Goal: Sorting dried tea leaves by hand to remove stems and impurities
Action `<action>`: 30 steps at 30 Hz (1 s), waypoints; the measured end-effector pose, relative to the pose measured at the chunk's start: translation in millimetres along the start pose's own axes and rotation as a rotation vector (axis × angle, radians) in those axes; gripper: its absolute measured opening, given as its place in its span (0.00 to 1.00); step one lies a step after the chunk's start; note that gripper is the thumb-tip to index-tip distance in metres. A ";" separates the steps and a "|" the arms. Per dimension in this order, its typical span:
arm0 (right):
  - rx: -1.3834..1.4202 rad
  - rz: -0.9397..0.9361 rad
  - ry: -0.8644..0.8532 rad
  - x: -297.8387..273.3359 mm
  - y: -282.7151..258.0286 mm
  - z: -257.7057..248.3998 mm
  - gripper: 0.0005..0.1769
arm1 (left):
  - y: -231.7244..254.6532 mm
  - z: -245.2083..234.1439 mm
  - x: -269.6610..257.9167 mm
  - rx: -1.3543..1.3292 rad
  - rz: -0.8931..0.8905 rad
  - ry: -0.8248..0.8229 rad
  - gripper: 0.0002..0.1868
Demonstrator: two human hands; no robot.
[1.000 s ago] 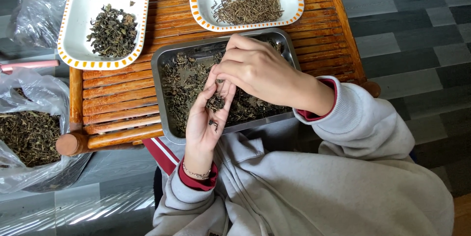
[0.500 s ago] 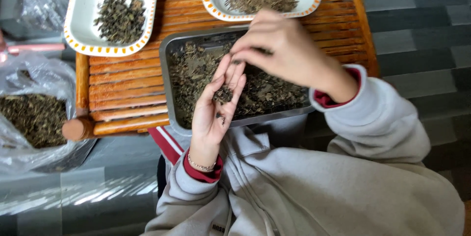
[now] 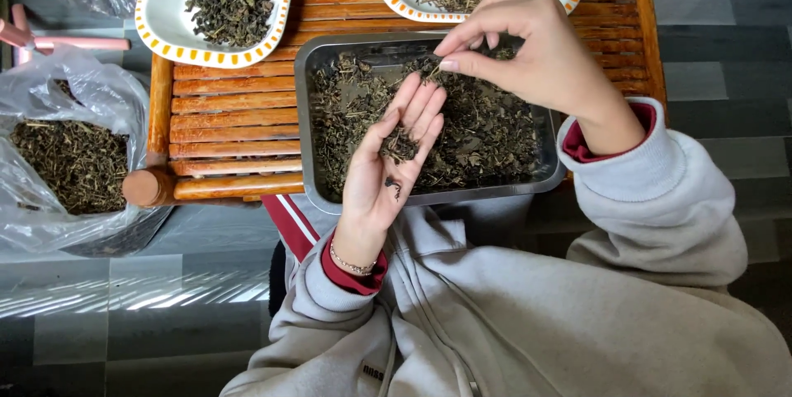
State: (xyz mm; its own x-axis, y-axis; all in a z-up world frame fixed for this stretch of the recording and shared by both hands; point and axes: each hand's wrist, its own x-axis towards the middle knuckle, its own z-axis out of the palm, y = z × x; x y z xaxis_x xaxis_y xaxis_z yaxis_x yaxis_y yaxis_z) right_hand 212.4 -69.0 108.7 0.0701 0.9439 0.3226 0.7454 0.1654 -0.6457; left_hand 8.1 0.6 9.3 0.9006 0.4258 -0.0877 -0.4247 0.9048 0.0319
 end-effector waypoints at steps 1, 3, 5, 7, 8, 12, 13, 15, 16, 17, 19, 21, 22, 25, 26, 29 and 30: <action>0.008 -0.001 0.001 -0.2 -2.6 1.2 0.09 | -0.5 -1.3 0.2 -0.005 0.001 0.000 0.29; 0.016 -0.027 0.003 -0.9 -9.9 6.6 0.09 | -2.6 0.9 1.6 0.024 0.009 0.039 0.29; 0.021 -0.054 0.006 -0.4 -18.4 12.8 0.08 | -5.3 -1.8 4.8 0.052 0.017 0.076 0.29; 0.001 -0.137 0.039 0.7 -28.0 20.2 0.06 | -8.8 -9.5 9.3 0.037 0.048 0.180 0.20; 0.002 -0.141 0.038 0.8 -31.2 22.8 0.06 | -9.7 -13.3 9.9 0.038 0.051 0.179 0.20; -0.042 -0.199 0.068 0.6 -37.8 31.8 0.04 | -10.9 -25.9 12.7 0.123 0.134 0.147 0.17; -0.045 -0.208 0.076 0.4 -37.7 33.9 0.03 | -10.6 -28.7 13.5 0.141 0.138 0.166 0.18; -0.057 -0.223 0.090 1.0 -38.6 36.5 0.03 | -10.6 -29.2 14.2 0.147 0.151 0.187 0.16; -0.069 -0.235 0.105 1.1 -39.0 37.6 0.02 | -10.6 -29.3 14.6 0.153 0.160 0.209 0.14; -0.070 -0.237 0.104 1.1 -38.3 38.5 0.02 | -10.6 -30.2 14.8 0.153 0.162 0.208 0.14; -0.106 -0.263 0.113 1.0 -36.9 39.3 0.01 | -10.6 -31.4 16.1 0.170 0.137 0.159 0.14; -0.119 -0.265 0.106 0.8 -36.4 38.9 0.02 | -10.6 -32.1 16.6 0.180 0.127 0.175 0.15; -0.131 -0.267 0.097 0.5 -36.3 38.3 0.03 | -10.8 -32.2 17.1 0.188 0.117 0.193 0.16; -0.133 -0.297 0.097 1.6 -34.5 36.3 0.03 | -10.1 -28.1 16.1 0.240 0.068 0.264 0.19; -0.134 -0.297 0.099 1.0 -33.3 35.7 0.03 | -10.7 -29.2 16.5 0.241 0.067 0.263 0.19; -0.195 -0.329 0.088 -0.6 -31.1 33.1 0.06 | -12.3 -31.2 16.4 0.294 0.036 0.275 0.19; -0.179 -0.315 0.064 -1.0 -31.4 31.2 0.06 | -12.9 -30.3 16.0 0.295 0.018 0.281 0.18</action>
State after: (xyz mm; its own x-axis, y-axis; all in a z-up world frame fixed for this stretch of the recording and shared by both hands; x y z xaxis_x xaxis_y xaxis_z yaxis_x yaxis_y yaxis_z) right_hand 168.2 -66.3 107.1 -0.1446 0.8340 0.5325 0.8411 0.3871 -0.3779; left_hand 25.1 -4.5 -22.7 0.8154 0.4598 -0.3517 -0.3586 0.8781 0.3167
